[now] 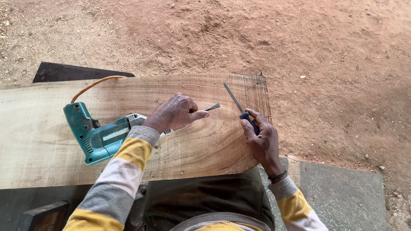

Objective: The person drills holes into a curved wooden board using a power drill and refines the wood using a hand file.

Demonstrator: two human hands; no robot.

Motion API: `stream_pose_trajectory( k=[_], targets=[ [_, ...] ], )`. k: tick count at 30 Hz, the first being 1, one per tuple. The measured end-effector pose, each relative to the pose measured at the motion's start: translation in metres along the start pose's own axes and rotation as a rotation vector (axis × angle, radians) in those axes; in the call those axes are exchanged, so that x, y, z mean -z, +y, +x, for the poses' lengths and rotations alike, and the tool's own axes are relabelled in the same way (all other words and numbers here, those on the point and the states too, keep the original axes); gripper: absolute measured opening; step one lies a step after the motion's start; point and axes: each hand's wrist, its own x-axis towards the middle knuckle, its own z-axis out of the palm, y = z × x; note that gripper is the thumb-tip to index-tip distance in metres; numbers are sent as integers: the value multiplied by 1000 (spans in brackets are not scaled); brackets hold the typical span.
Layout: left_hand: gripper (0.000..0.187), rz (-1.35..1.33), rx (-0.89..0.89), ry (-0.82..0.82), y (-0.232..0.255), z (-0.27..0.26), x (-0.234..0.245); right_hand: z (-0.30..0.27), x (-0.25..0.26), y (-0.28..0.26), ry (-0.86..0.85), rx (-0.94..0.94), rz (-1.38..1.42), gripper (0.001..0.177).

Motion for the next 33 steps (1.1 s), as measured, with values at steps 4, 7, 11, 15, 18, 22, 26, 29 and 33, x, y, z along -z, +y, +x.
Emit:
stream_pose_trajectory(
  k=[4,7,11,15,18,22,26,29,33],
  targets=[
    [62,58,-21,63,0,-3,1,-1,0,-1,3,1,10,43],
    [62,68,-52,171,-2,-8,1,-2,1,-2,16,24,11,41],
    [59,140,-109,264,-12,-17,-7,-1,1,-5,2,0,2,41],
    [61,436,-180,462,-20,-36,-38,-2,3,-9,-22,-16,23,41],
    [52,602,-221,727,-24,-52,-61,-1,4,-10,-18,17,26,42],
    [53,668,-286,751,-30,-60,-67,-2,4,-8,-29,-21,84,43],
    [65,590,-113,292,-22,-49,-42,-3,4,-7,-4,-31,262,44],
    [67,417,-57,220,-5,-47,-39,-4,4,-5,4,-15,333,39],
    [50,224,-98,553,13,-53,-66,-6,2,-4,5,32,311,36]
  ],
)
